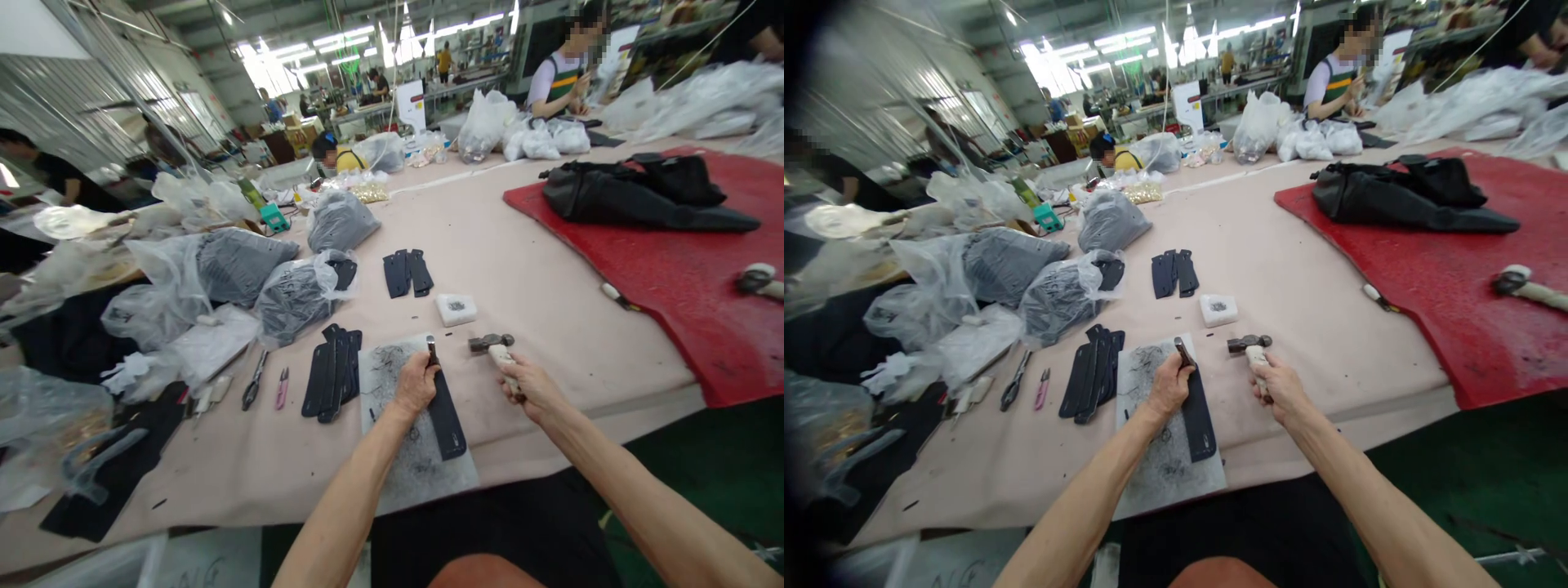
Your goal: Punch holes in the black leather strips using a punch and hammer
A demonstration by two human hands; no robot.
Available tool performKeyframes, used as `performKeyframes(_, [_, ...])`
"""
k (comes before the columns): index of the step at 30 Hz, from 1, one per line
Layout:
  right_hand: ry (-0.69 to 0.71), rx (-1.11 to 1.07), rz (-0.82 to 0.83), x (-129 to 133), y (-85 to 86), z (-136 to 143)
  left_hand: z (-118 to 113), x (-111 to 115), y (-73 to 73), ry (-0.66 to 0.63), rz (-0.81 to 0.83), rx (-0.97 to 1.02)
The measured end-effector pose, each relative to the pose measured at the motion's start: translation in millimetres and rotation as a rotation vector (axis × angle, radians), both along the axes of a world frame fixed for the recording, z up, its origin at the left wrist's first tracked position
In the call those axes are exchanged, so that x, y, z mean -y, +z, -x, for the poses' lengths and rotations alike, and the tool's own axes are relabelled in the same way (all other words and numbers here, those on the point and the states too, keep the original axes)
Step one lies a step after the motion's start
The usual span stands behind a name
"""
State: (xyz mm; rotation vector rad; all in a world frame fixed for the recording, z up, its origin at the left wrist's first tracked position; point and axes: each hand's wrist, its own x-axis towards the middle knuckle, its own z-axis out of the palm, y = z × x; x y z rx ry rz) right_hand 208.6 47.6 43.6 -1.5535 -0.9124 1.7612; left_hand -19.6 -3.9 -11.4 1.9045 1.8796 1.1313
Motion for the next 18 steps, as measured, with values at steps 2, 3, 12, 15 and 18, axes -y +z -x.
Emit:
performKeyframes(2, [0.072, 0.05, -0.159, -2, 34.8, 2, 0, 0, 2.0, 0.0, 0.014, -0.006])
performKeyframes(3, [0.118, 0.084, -0.296, -2, 58.6, 2, -1, 0, 2.6, -0.004, 0.019, -0.005])
performKeyframes(12, [0.278, 0.585, -1.506, 17, 170.9, 21, -1, 2, 3.5, 0.017, 0.033, 0.005])
performKeyframes(15, [0.688, 0.716, -1.401, 15, 149.2, 18, -1, 2, 1.5, 0.015, 0.033, 0.027])
performKeyframes(18, [0.699, 0.775, -1.368, 10, 170.5, 12, 0, 1, -2.0, 0.025, 0.02, 0.026])
